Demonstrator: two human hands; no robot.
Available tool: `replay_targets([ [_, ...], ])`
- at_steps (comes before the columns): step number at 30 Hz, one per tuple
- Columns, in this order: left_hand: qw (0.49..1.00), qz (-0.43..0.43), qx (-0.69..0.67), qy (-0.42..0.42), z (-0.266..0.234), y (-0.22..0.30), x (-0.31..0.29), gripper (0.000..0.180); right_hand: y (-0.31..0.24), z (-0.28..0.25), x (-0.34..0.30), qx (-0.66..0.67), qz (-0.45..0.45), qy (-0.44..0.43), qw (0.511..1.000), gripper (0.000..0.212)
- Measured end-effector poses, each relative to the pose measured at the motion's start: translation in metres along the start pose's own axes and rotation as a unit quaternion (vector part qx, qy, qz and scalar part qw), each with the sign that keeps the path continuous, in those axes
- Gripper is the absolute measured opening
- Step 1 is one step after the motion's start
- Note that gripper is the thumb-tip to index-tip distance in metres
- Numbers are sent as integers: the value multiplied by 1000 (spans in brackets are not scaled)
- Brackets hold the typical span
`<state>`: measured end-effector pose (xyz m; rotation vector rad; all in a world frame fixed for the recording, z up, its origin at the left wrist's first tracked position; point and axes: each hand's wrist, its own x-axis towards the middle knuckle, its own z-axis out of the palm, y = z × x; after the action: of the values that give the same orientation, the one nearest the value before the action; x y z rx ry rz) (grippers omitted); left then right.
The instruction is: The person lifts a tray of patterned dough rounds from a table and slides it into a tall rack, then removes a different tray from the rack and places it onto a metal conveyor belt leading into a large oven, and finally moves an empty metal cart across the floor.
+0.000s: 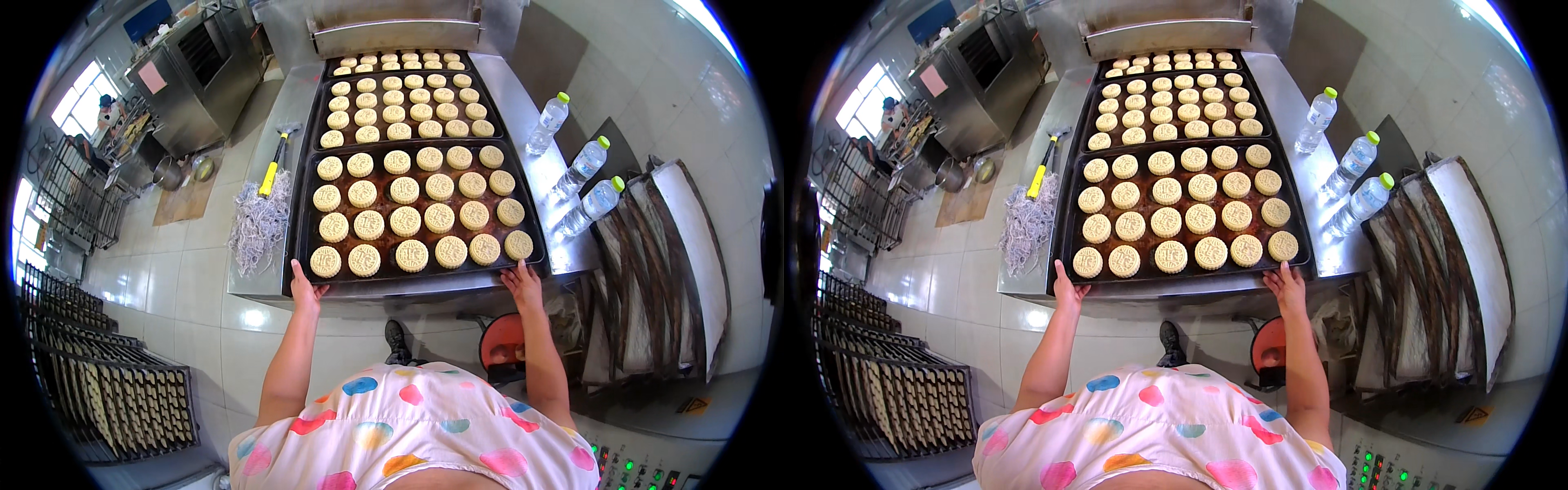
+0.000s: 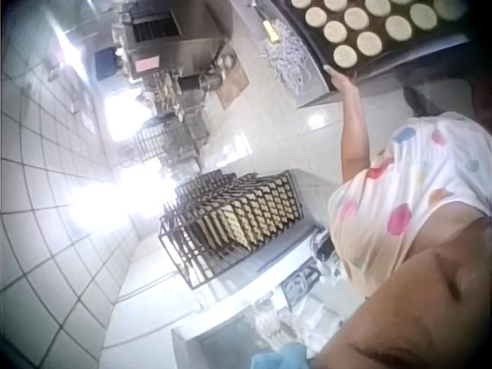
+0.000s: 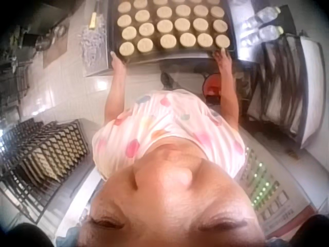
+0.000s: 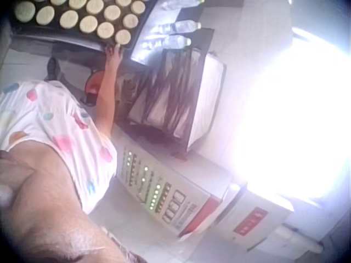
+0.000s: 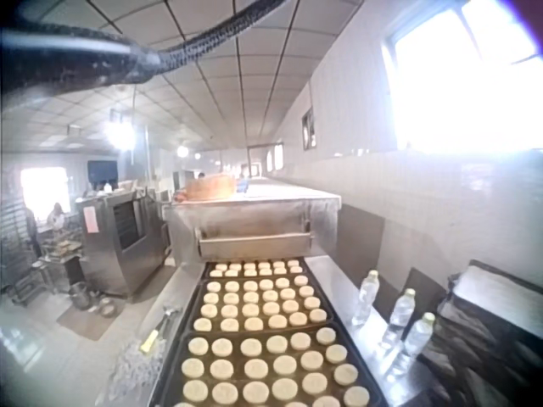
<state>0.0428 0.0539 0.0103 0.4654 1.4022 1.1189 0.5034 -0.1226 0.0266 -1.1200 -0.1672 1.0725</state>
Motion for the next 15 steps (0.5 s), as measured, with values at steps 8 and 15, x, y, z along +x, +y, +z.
replay_targets([
  [8, 991, -29, -88, -93, -3, -3, -11, 73, 7, 9, -4, -60, -15, 10, 998, 33],
  [15, 982, 49, -6, -182, -9, -27, -53, 61, 28, 4, -11, -159, -74, -13, 984, 32],
])
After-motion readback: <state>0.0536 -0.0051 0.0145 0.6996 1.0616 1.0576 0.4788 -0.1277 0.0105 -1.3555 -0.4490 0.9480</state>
